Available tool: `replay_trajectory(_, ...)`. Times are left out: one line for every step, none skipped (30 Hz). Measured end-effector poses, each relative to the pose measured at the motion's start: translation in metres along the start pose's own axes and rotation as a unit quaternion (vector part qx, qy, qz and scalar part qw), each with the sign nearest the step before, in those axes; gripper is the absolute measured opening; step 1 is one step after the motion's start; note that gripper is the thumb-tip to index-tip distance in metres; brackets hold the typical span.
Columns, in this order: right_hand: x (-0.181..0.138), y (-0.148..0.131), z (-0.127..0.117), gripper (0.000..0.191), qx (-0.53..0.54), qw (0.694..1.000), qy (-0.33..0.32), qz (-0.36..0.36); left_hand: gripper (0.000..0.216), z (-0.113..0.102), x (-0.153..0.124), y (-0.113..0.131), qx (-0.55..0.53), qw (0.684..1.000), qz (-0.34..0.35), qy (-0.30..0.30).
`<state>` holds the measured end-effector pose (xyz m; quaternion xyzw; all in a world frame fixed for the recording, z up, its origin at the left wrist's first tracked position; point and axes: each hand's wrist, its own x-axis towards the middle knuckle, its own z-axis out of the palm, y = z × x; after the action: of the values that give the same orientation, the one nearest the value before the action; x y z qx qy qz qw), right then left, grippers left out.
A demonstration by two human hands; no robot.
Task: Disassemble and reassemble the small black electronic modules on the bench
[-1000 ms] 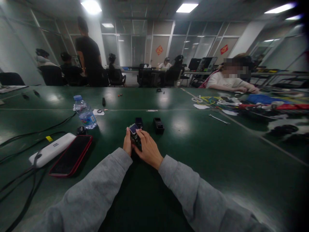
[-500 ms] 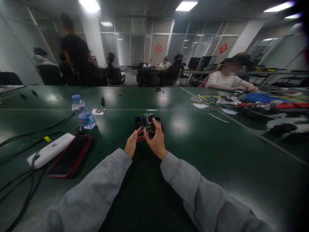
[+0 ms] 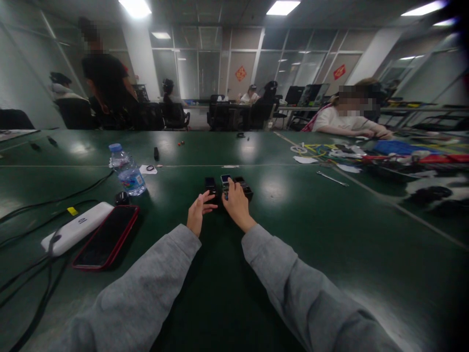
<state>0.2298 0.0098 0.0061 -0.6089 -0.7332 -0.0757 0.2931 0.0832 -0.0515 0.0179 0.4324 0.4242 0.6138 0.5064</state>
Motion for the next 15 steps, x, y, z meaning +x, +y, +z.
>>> replay_trajectory(0.0,0.001,0.001,0.056,-0.011,1.0,-0.009,0.001,0.055,0.0,0.0,0.001,0.004,1.0,0.002,0.003)
replay_trajectory(0.0,0.001,0.001,0.055,-0.02,1.0,-0.017,0.001,0.055,0.0,0.0,0.001,0.008,1.0,0.004,0.005)
replay_trajectory(-0.001,0.001,0.001,0.054,-0.027,0.999,-0.024,0.0,0.055,0.0,-0.001,0.002,0.012,1.0,0.004,0.006)
replay_trajectory(-0.001,0.001,0.001,0.053,-0.032,0.999,-0.028,-0.002,0.055,-0.001,-0.001,0.002,0.014,1.0,0.003,0.007)
replay_trajectory(-0.001,0.0,-0.001,0.053,-0.037,0.999,-0.025,-0.008,0.054,-0.001,-0.001,0.002,0.014,1.0,0.002,0.008)
replay_trajectory(-0.001,0.0,-0.003,0.054,-0.041,0.999,-0.016,-0.017,0.053,0.0,-0.001,0.003,0.013,1.0,0.0,0.009)
replay_trajectory(0.0,-0.001,-0.006,0.053,-0.043,0.999,-0.002,-0.027,0.053,0.0,-0.001,0.003,0.011,1.0,-0.001,0.011)
replay_trajectory(0.0,0.0,-0.01,0.052,-0.042,0.998,0.016,-0.037,0.052,0.0,-0.002,0.003,0.009,1.0,-0.001,0.014)
replay_trajectory(0.001,0.001,-0.015,0.049,-0.038,0.998,0.036,-0.044,0.052,-0.001,-0.002,0.003,0.007,1.0,0.0,0.016)
replay_trajectory(0.003,0.004,-0.019,0.046,-0.032,0.997,0.056,-0.047,0.052,-0.001,-0.002,0.004,0.007,1.0,0.002,0.018)
replay_trajectory(0.004,0.008,-0.023,0.044,-0.027,0.996,0.073,-0.046,0.053,-0.001,-0.002,0.003,0.007,1.0,0.006,0.021)
replay_trajectory(0.006,0.014,-0.026,0.042,-0.023,0.995,0.086,-0.042,0.053,-0.002,-0.001,0.003,0.01,1.0,0.01,0.023)
replay_trajectory(0.007,0.021,-0.027,0.041,-0.022,0.995,0.092,-0.033,0.053,-0.003,-0.001,0.003,0.014,0.999,0.014,0.026)
replay_trajectory(0.008,0.028,-0.027,0.041,-0.022,0.996,0.09,-0.02,0.054,-0.004,-0.001,0.003,0.018,0.999,0.019,0.03)
replay_trajectory(0.008,0.037,-0.025,0.041,-0.021,0.997,0.078,-0.008,0.054,-0.005,0.0,0.002,0.023,0.999,0.023,0.034)
